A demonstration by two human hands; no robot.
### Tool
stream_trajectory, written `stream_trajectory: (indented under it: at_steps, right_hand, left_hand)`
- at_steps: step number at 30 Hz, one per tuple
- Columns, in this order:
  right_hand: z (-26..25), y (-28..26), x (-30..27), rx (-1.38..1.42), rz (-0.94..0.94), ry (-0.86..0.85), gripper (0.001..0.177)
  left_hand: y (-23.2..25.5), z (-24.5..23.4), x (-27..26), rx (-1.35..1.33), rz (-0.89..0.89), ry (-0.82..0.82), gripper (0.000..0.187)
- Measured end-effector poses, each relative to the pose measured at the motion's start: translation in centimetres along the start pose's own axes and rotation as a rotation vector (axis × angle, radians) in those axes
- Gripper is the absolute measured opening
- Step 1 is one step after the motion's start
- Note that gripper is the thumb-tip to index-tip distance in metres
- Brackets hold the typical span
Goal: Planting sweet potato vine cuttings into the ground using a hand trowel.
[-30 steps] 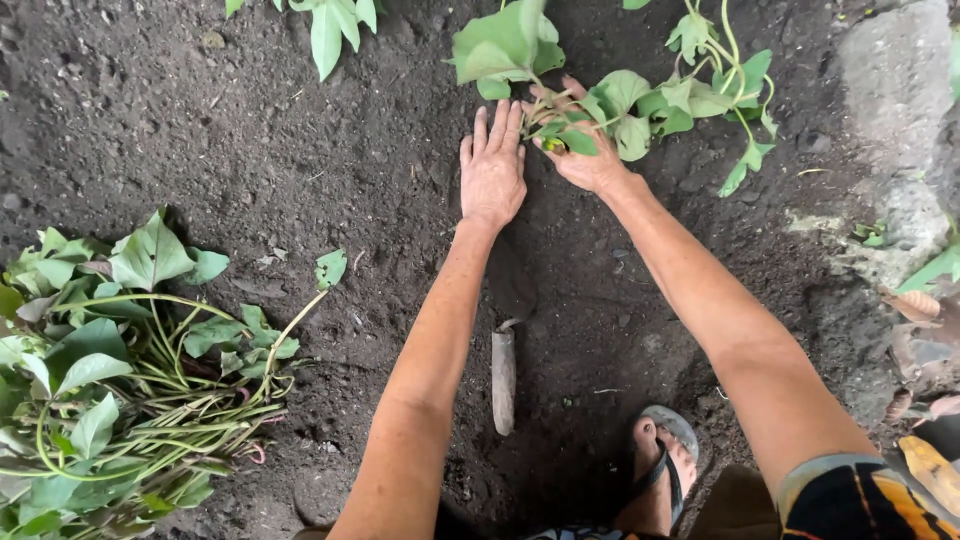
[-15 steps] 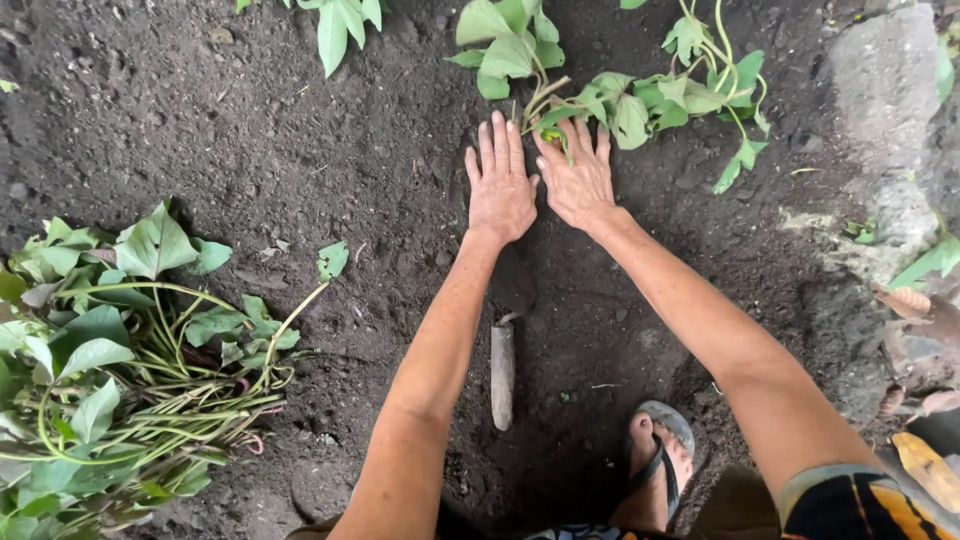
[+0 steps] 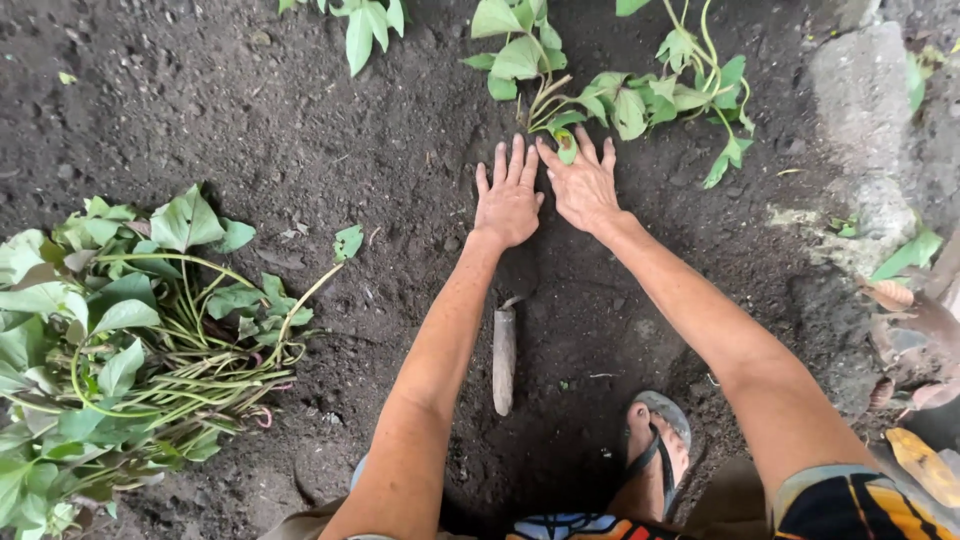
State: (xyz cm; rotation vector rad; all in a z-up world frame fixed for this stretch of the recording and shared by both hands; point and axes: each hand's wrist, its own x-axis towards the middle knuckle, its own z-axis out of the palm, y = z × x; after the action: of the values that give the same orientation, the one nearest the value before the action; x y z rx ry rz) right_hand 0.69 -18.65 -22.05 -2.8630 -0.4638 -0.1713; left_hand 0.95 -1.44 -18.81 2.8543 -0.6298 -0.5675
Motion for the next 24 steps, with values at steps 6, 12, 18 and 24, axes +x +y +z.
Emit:
stream_trajectory:
  at_steps: [6, 12, 18, 24]
  right_hand:
    - [0.9, 0.4, 2.5, 0.15, 0.186, -0.029, 0.064]
    - [-0.4, 2.7, 6.2, 0.09, 0.101, -0.104, 0.066]
    - [-3.3, 2.3, 7.0, 0.167, 0.023, -0.301, 0.062]
    - [-4.1, -0.8, 6.8, -0.064, 0.052, -0.2, 0.06]
  left_hand:
    - [-2.4, 1.0, 1.9, -0.387, -0.039, 0.387, 0.055]
    - [-3.1, 0.2, 5.9, -0.239, -0.04, 0.25, 0.085]
    - [-3.6, -1.5, 5.9, -0.254, 0.048, 0.244, 0.067]
    - [-3.5, -0.2, 6.4, -0.067, -0.002, 0.25, 0.069]
